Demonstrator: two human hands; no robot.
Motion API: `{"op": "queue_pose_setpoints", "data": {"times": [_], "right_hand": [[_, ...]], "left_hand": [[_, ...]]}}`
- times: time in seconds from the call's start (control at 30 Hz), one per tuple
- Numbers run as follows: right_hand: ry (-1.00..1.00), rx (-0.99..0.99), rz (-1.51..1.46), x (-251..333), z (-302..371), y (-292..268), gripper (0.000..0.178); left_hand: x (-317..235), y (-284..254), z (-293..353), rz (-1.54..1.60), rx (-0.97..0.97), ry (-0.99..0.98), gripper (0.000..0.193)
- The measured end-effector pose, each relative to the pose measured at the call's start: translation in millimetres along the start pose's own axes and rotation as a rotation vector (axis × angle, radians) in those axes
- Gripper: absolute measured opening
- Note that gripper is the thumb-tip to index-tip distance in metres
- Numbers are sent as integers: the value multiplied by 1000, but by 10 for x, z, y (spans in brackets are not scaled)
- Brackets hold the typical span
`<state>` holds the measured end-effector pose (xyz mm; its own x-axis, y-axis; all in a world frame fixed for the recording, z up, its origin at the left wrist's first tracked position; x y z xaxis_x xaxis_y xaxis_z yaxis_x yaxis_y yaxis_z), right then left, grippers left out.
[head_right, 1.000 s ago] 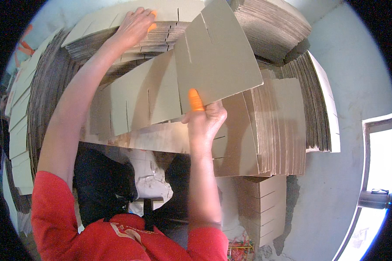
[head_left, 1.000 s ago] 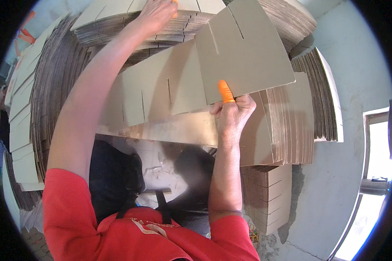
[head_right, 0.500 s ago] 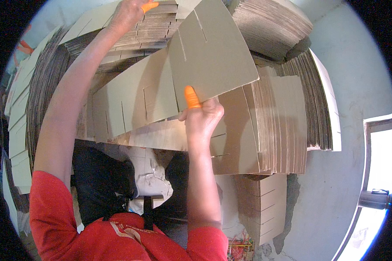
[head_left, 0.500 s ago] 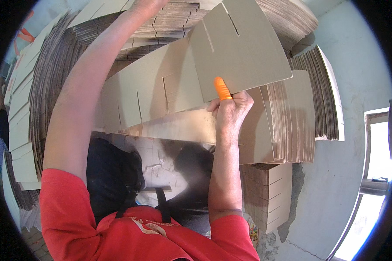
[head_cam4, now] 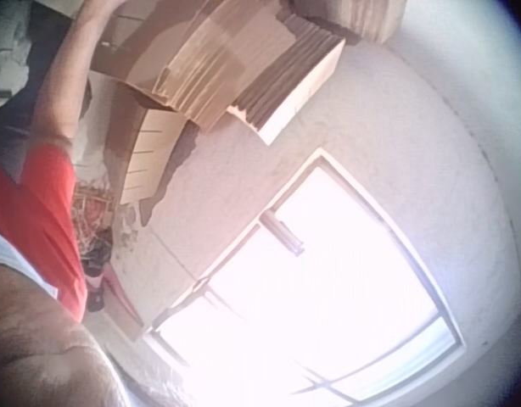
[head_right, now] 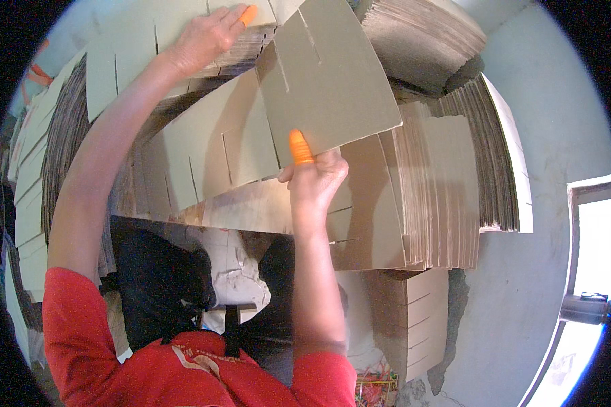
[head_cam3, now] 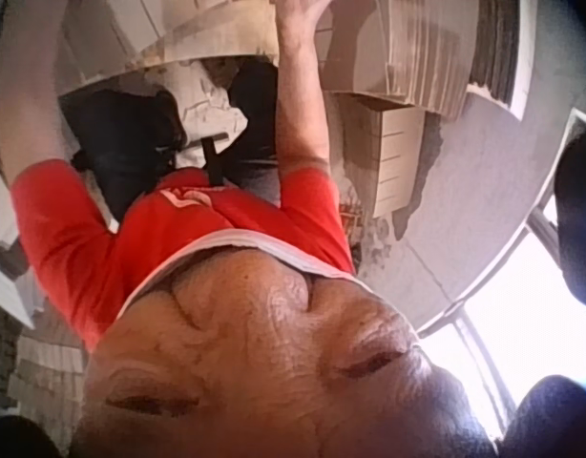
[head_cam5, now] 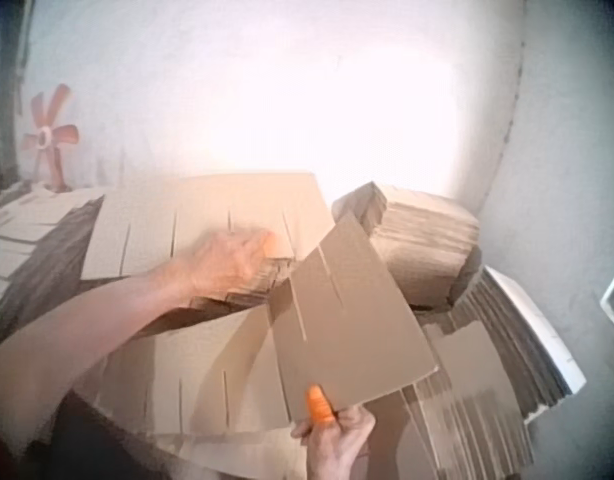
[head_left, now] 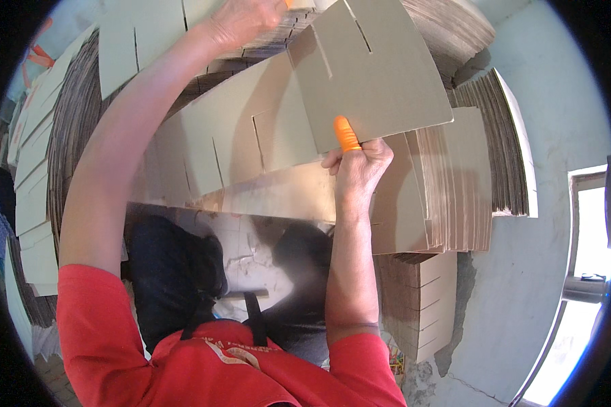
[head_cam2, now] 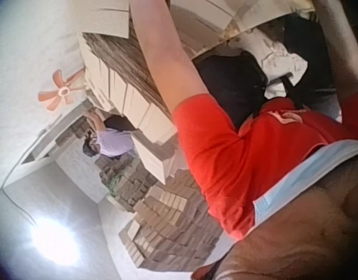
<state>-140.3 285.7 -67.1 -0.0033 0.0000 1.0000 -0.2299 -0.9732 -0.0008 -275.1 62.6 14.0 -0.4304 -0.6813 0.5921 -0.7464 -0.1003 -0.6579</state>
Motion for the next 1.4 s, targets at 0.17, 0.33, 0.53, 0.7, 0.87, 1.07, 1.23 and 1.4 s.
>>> {"op": "queue_pose_setpoints", "data": {"times": [0.17, 0.33, 0.53, 0.7, 0.87, 1.07, 1.23, 1.4], "right_hand": [[-43, -6, -38, 1, 14, -29, 38], [-37, 7, 10, 56, 15, -12, 37], [36, 67, 49, 7, -41, -17, 30], [-54, 33, 113, 136, -21, -79, 16], [-239, -83, 249, 395, 78, -227, 33], [-118, -133, 84, 161, 30, -247, 36], [-156, -109, 220, 161, 36, -127, 36], [-197, -76, 249, 142, 47, -75, 40]], "left_hand": [[-405, -150, 163, -85, -97, 121, 41], [-729, -415, 257, -35, -83, 189, 35], [-1064, -646, 333, 33, -142, 288, 29], [-1182, -749, 328, 52, -137, 292, 35], [-1545, -935, 425, 31, -45, 263, 47], [-1781, -1146, 590, 447, -149, 100, 50], [-551, -809, 272, 409, -404, -238, 63], [77, 188, -39, 115, -3, -275, 35]]}}
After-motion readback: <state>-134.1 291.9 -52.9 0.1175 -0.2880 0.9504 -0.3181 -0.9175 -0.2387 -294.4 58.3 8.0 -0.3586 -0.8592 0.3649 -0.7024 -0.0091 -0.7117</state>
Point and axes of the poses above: each hand's wrist, its own z-axis away from the middle knuckle, its own y-axis out of the palm, x = y × z, the point moved 8 cm from there along -z, towards the middle knuckle, and after that the axes turned 10 degrees about y, right-handed, at the moved point
